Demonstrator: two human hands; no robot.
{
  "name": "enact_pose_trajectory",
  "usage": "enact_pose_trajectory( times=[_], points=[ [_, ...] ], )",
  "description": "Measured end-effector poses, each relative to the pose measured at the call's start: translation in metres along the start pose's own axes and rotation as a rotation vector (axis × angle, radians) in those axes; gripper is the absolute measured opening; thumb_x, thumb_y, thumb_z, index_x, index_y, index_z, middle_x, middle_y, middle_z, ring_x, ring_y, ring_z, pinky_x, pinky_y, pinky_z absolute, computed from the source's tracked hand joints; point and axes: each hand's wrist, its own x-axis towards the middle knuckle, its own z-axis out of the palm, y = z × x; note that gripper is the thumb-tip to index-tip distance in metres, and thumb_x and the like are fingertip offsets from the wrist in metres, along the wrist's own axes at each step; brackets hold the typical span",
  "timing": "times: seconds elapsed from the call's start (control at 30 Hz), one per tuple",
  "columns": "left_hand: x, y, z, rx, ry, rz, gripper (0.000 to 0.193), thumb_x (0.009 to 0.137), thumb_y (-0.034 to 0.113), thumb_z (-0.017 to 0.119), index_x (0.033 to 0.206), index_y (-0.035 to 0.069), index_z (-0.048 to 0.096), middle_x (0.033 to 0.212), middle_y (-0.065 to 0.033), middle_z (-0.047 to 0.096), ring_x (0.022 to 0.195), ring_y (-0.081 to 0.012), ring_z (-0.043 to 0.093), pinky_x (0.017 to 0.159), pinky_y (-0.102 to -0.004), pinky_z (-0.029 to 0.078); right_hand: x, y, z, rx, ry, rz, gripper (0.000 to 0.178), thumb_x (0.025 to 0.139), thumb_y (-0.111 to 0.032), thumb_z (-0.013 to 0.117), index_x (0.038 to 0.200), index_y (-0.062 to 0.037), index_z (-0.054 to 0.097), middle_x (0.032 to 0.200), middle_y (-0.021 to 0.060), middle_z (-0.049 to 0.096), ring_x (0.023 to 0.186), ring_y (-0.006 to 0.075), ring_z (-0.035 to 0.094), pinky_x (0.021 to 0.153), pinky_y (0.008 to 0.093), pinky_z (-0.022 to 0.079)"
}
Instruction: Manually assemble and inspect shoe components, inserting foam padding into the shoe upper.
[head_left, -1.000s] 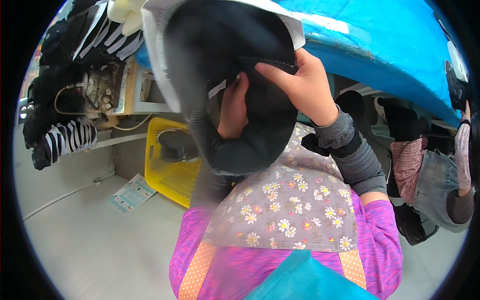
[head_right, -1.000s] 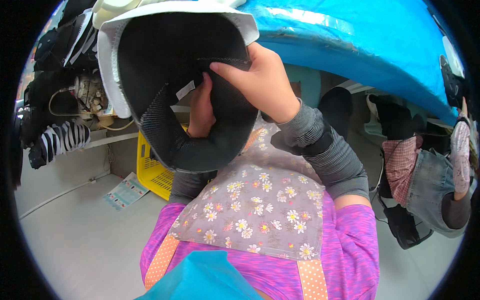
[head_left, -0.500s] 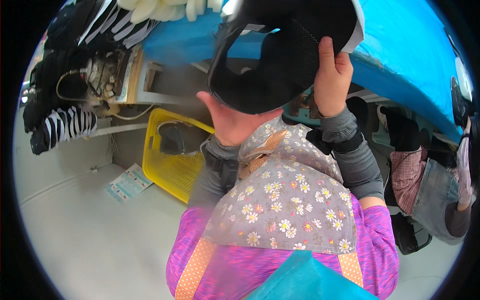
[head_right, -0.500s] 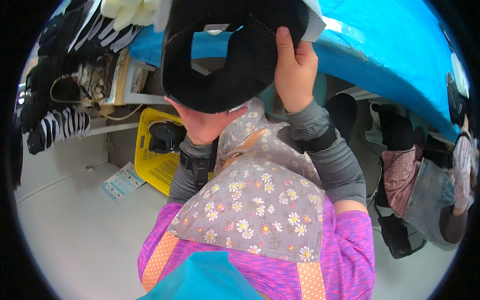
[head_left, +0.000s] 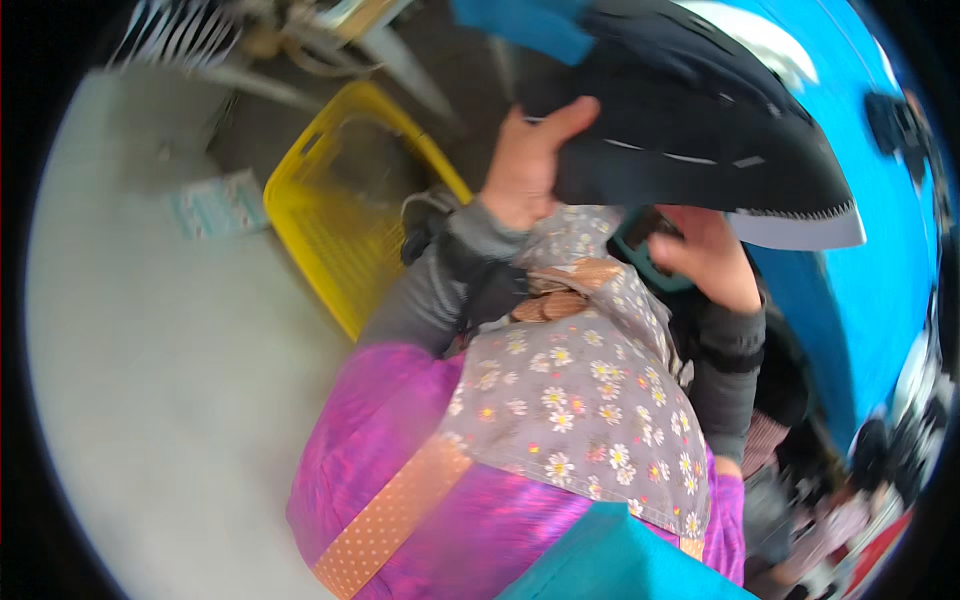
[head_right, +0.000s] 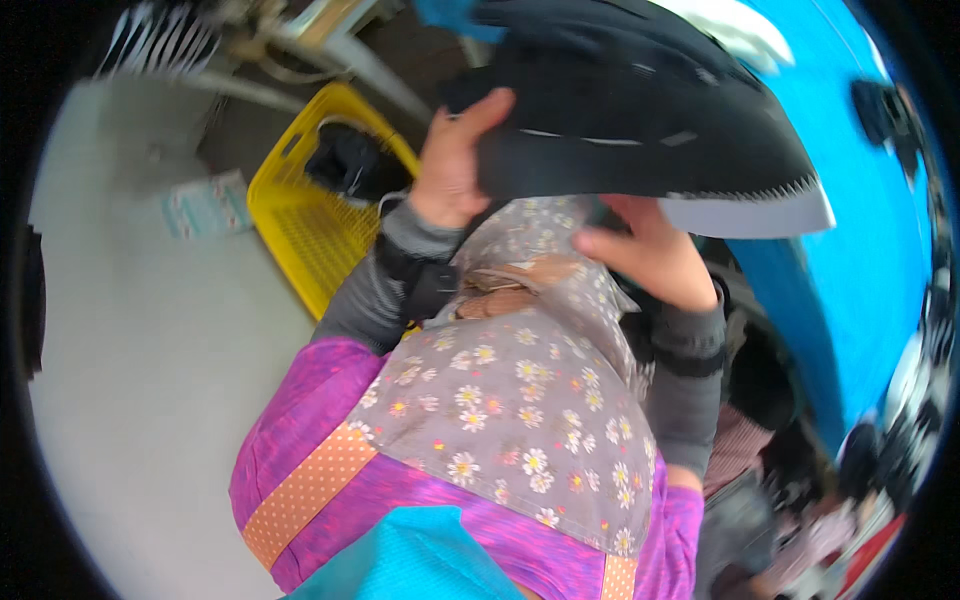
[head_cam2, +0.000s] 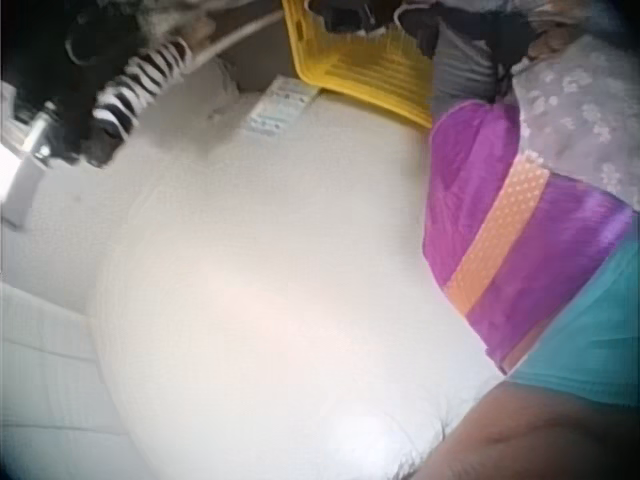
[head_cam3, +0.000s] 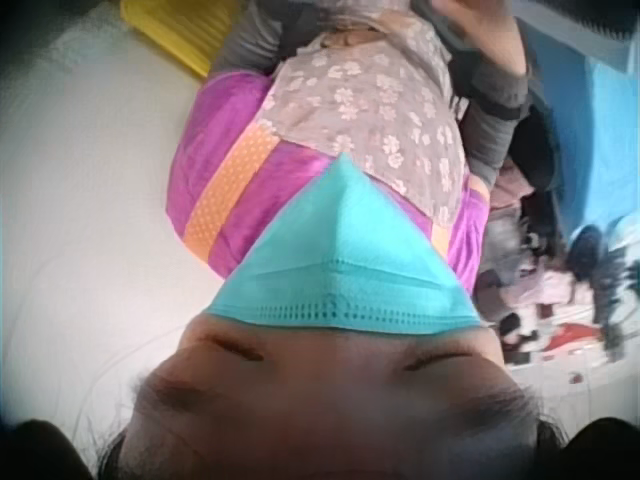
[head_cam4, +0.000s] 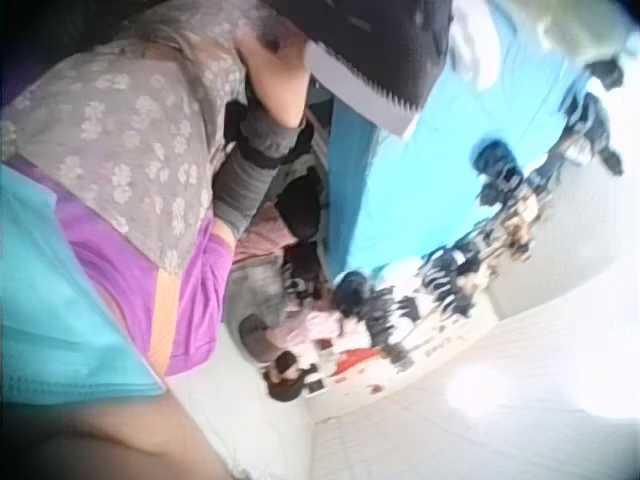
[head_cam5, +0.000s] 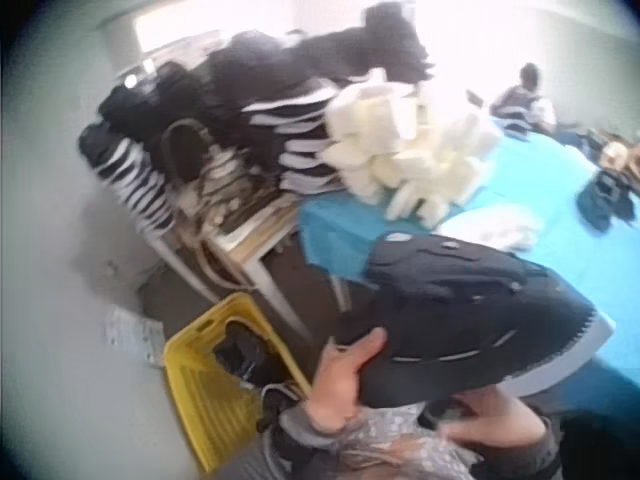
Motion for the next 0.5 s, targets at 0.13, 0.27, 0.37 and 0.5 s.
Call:
enact_pose_trajectory(
  times=[0.13,0.27,0.37,0.5],
  points=[
    [-0.002,-0.029,0.006,0.180,-0.032,0.307,0.059,0.077,0.010,0.081,0.124,-0.007,0.049,0.112,-0.0119,0.064,0.101,-0.0184,0.063,0.090,-0.0323,0.052,0.012,0.053,0.010,0.360,0.175,-0.080,0.057,0.096,-0.029,0.062,0.143,-0.0035,0.040,0.142,0.0108,0.049,0.131,0.0238,0.047,0.111,0.0426,0.035],
    [-0.011,-0.040,-0.010,0.189,-0.108,0.329,0.081,0.074,0.009,0.084,0.138,-0.004,0.035,0.130,-0.0119,0.053,0.120,-0.0169,0.051,0.102,-0.0323,0.044,0.018,0.066,0.003,0.676,0.260,-0.201,0.049,0.098,-0.022,0.057,0.141,-0.0026,0.043,0.139,0.0100,0.051,0.127,0.0228,0.051,0.109,0.0411,0.038],
    [-0.018,-0.029,-0.021,0.255,-0.261,0.459,0.061,0.079,0.007,0.078,0.133,-0.001,0.049,0.123,-0.0086,0.060,0.114,-0.0143,0.056,0.099,-0.0327,0.046,0.033,0.046,0.016,0.329,0.328,-0.252,0.047,0.098,-0.015,0.057,0.141,-0.0033,0.043,0.138,0.0099,0.052,0.125,0.0216,0.052,0.107,0.0391,0.039],
    [-0.025,-0.020,-0.048,0.189,-0.082,0.339,0.034,0.078,0.005,0.078,0.109,-0.002,0.066,0.101,-0.0070,0.070,0.093,-0.0138,0.065,0.084,-0.0299,0.053,0.053,0.042,0.056,0.375,0.367,-0.172,0.051,0.092,-0.002,0.062,0.140,-0.0021,0.042,0.136,0.0108,0.052,0.120,0.0223,0.053,0.104,0.0361,0.041]
  ],
)
